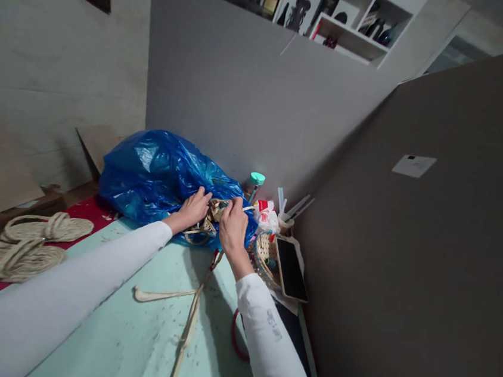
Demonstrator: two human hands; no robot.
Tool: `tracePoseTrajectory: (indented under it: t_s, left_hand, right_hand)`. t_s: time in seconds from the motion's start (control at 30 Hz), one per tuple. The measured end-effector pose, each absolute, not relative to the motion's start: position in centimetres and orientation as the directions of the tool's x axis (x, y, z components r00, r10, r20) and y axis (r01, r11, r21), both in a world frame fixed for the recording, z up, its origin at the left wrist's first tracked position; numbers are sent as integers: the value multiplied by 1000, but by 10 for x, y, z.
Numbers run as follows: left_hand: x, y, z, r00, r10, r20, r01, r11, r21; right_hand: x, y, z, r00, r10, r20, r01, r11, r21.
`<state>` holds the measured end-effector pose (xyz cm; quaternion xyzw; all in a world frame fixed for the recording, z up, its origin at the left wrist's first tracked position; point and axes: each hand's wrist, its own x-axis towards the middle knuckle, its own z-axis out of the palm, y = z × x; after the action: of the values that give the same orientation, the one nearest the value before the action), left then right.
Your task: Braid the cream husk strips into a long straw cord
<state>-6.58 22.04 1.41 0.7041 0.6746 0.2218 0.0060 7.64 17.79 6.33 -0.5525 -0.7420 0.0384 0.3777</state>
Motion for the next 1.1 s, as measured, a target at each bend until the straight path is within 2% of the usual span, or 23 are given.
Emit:
tracePoseTrajectory:
  t_s: [0.07, 0.2, 0.4, 0.57, 0.63, 0.73, 0.83, 0.97, 1.1]
  left_hand:
    - [-66, 224, 11, -5, 952, 306, 951, -90, 295]
    - [-68, 225, 9, 9, 945, 328, 960, -100, 262]
    - [-61, 209, 20, 88, 902, 422, 972, -170, 161]
    - [-56, 184, 24, 276, 846, 456, 950, -313, 6]
    - [-56, 175, 19, 425, 820, 383, 898, -435, -66]
    - [-59, 168, 6, 549, 817, 177, 834, -550, -52]
    - [-66, 176, -2, 494, 863, 107, 869, -494, -24]
    - [-78, 195, -1, 310, 937, 163, 950, -313, -9]
    - [-78, 190, 7, 227, 956, 188, 971, -238, 36]
  right_hand:
    - [89, 166, 70, -9, 810, 586, 662, 445, -604]
    - [123, 133, 85, 186, 738, 649, 448, 524, -724]
    - [172, 86, 75, 378, 803, 461, 86, 465, -881]
    - [192, 72, 52, 427, 830, 360, -68, 426, -902]
    - [196, 73, 44, 438, 829, 347, -105, 431, -896]
    - [198, 74, 35, 424, 844, 329, -142, 421, -896]
    - [196, 72, 31, 394, 858, 329, -144, 411, -900]
    - [191, 66, 30, 324, 888, 327, -180, 398, -900]
    - [186, 63, 27, 261, 910, 322, -190, 376, -907]
